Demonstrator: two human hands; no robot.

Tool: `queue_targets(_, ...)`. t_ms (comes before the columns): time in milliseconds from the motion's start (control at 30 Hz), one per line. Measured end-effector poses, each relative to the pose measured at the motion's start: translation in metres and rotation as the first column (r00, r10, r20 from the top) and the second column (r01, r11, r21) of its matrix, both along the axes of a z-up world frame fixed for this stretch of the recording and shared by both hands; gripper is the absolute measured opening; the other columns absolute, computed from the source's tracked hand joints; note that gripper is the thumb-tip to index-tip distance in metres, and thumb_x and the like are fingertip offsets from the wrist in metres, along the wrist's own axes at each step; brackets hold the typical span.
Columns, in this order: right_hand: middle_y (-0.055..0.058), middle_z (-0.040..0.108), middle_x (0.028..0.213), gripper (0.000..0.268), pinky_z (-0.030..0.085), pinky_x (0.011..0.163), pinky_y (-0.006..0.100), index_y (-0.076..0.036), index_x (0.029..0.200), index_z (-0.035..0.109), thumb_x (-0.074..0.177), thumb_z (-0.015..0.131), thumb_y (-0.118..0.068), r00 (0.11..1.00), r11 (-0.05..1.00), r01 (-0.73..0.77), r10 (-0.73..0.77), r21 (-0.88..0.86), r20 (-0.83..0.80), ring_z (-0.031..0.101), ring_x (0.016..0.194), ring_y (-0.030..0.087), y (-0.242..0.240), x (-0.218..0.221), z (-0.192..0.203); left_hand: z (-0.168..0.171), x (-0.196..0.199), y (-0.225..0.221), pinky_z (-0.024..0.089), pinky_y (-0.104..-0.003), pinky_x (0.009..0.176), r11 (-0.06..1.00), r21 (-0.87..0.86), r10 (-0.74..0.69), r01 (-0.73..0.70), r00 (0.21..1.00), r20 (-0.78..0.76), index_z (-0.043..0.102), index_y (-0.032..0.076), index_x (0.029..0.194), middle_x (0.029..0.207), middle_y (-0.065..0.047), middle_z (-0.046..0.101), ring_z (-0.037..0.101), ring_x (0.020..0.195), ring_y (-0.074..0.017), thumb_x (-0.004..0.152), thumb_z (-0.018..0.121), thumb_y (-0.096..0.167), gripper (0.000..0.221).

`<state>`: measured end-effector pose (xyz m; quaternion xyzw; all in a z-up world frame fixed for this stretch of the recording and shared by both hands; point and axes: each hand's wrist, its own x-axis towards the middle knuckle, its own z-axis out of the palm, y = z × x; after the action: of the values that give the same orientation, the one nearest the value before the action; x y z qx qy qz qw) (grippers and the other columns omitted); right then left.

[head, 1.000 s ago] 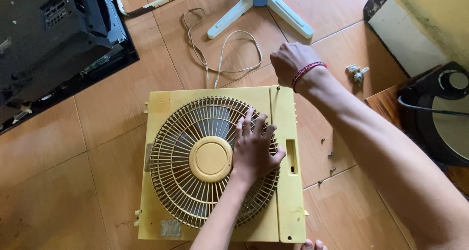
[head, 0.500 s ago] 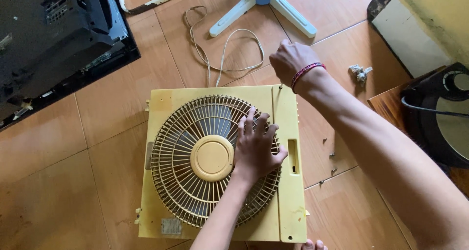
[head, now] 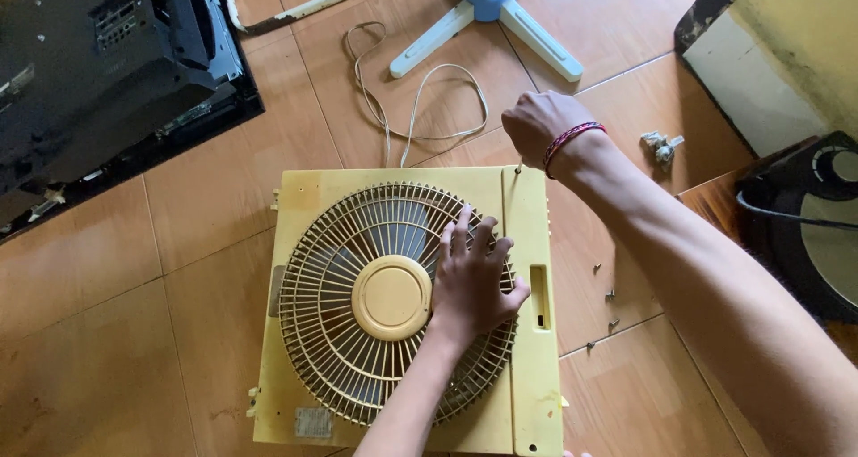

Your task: Fastening screws into the plastic housing of a portable fan using a manual screwdriver.

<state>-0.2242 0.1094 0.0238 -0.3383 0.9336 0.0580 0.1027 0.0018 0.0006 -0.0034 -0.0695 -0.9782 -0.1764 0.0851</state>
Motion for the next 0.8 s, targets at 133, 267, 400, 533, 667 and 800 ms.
queue_targets(133, 0.02, 0.077, 0.085, 0.026, 0.064, 0.065, 0.046, 0.0, 0.088, 0.08, 0.078, 0.083, -0.024, 0.999, 0.998, 0.047, -0.046, 0.047, -0.024, 0.077, 0.08, 0.04, -0.005, -0.003, -0.005, -0.006, 0.0, 0.0, 0.041, -0.062, 0.11, 1.0, -0.01, -0.006, 0.006, 1.0, -0.024, 0.075, 0.01, 0.104, 0.127, -0.012, 0.055, 0.044, 0.139, -0.0486, 0.062, 0.075, 0.032, 0.047)
queue_targets(267, 0.019, 0.075, 0.08, 0.025, 0.064, 0.063, 0.046, -0.002, 0.088, 0.079, 0.075, 0.083, -0.023, 0.996, 0.996, 0.044, -0.037, 0.082, -0.085, 0.077, 0.076, 0.038, -0.009, 0.003, -0.008, -0.002, -0.001, 0.0, 0.042, -0.061, 0.11, 1.0, -0.011, 0.004, -0.004, 1.0, -0.008, 0.076, 0.011, 0.103, 0.126, -0.011, 0.055, 0.045, 0.139, -0.048, 0.062, 0.075, 0.032, 0.046)
queue_targets(400, 0.025, 0.073, 0.096, 0.045, 0.064, 0.069, 0.054, 0.004, 0.11, 0.07, 0.078, 0.088, -0.022, 0.997, 0.998, 0.054, -0.055, -0.033, -0.05, 0.075, 0.086, 0.045, -0.01, 0.017, 0.012, 0.002, 0.0, 0.001, 0.04, -0.059, 0.112, 0.999, -0.045, 0.004, -0.003, 0.999, 0.039, 0.076, 0.013, 0.105, 0.127, -0.009, 0.056, 0.044, 0.14, -0.0451, 0.063, 0.075, 0.036, 0.048)
queue_targets(533, 0.024, 0.068, 0.106, 0.048, 0.063, 0.071, 0.058, 0.003, 0.115, 0.061, 0.077, 0.086, -0.01, 0.998, 0.987, 0.058, -0.061, -0.153, -0.017, 0.073, 0.088, 0.048, -0.004, 0.014, 0.006, -0.016, -0.011, -0.002, 0.043, -0.059, 0.107, 1.0, 0.004, -0.001, 0.001, 1.0, -0.022, 0.077, 0.014, 0.098, 0.12, -0.008, 0.058, 0.049, 0.134, -0.0441, 0.062, 0.076, 0.035, 0.042)
queue_targets(667, 0.026, 0.063, 0.109, 0.038, 0.061, 0.074, 0.063, 0.004, 0.112, 0.063, 0.076, 0.078, 0.003, 0.996, 0.952, 0.058, -0.037, -0.301, 0.075, 0.069, 0.092, 0.054, 0.005, 0.014, 0.014, -0.049, -0.053, -0.01, 0.047, -0.051, 0.086, 0.987, 0.118, 0.13, -0.114, 0.982, -0.14, 0.071, 0.02, 0.104, 0.09, -0.003, 0.065, 0.062, 0.094, -0.0308, 0.066, 0.073, 0.033, 0.04)
queue_targets(800, 0.02, 0.064, 0.111, 0.045, 0.059, 0.073, 0.043, 0.002, 0.112, 0.068, 0.072, 0.058, 0.02, 0.987, 0.908, 0.074, -0.008, -0.411, 0.16, 0.064, 0.084, 0.034, 0.018, 0.018, 0.039, -0.029, -0.098, -0.011, 0.042, -0.044, 0.084, 0.983, 0.083, 0.168, -0.165, 0.986, -0.02, 0.072, 0.01, 0.108, 0.103, -0.011, 0.068, 0.055, 0.097, -0.0288, 0.07, 0.074, 0.025, 0.041)
